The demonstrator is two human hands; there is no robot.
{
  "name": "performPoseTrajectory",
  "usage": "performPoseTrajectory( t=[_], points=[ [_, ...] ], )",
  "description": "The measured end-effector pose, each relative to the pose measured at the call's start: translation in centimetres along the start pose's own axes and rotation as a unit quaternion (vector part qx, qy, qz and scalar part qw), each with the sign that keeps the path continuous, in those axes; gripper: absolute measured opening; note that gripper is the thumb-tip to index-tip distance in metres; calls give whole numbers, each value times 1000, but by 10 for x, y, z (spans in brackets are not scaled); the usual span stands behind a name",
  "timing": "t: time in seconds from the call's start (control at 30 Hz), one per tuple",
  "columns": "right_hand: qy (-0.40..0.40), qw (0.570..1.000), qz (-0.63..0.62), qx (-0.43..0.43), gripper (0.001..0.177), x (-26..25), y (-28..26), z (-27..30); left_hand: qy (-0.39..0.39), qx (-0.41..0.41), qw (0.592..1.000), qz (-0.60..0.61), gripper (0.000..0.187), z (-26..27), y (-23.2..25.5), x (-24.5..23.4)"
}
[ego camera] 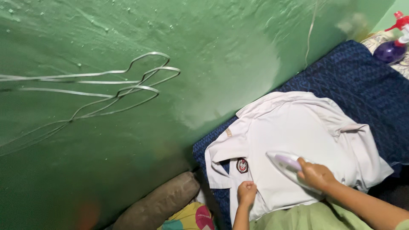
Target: The person irons a white t-shirt on a blue patterned cloth laid over a surface. They smooth the shirt, use a spray bottle to mist it, and iron both sides, flipping the shirt over midway. The shirt is handled one at a time and remains on the cloth throughout.
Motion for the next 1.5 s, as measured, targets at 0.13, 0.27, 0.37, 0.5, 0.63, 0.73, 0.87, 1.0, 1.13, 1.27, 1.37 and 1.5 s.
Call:
performPoseTrajectory(
  t=[0.13, 0.27, 0.37, 0.5, 0.63, 0.73, 0.87, 1.0, 1.13, 1.27, 1.37, 1.5],
  points=[
    [77, 985, 41, 152, 36, -44, 52, -60, 24, -20, 999, -16, 16, 0, 3, 0],
    [148, 964, -15, 220, 38, -79, 78, -124, 47, -26, 995, -78, 15, 0, 10, 0],
    [154, 960, -32, 231, 38, -75, 80, -121, 88, 20, 988, -125, 18, 4, 22, 6],
    [33, 968, -31, 248, 40, -46, 81, -35, 103, 123, 955, -250, 31, 26, 64, 31],
    [25, 970, -4, 243, 42, -48, 83, -3, 7, 233, 903, -361, 55, 36, 108, 90],
    [85, 965, -27, 246, 41, -66, 91, -54, -68, 171, 849, -495, 93, 19, 120, 127],
    [147, 969, -37, 195, 42, -84, 87, -128, -94, 52, 809, -578, 122, 6, 114, 141],
    [44, 988, -32, 143, 35, -69, 82, -122, -80, 57, 817, -568, 121, 4, 107, 140],
    [-17, 999, 1, 40, 51, -46, 66, -68, -38, 57, 842, -535, 117, 14, 97, 130],
    [-12, 999, 22, 44, 43, -56, 62, -81, -4, 46, 862, -505, 112, 31, 85, 126],
    [43, 993, -8, 113, 34, -80, 61, -136, 11, 38, 865, -500, 111, 33, 87, 126],
    [61, 994, -16, 90, 36, -82, 63, -145, 7, 14, 855, -518, 111, 32, 91, 123]
  ],
)
Point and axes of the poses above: each hand's wrist, its own z-axis away from the middle knuckle, its own x-axis out of the palm, y = z × x, the point moved 5 cm from there along -z, towards the middle knuckle, and after that the axes turned 4 degrees about z, right-handed, at the moved point
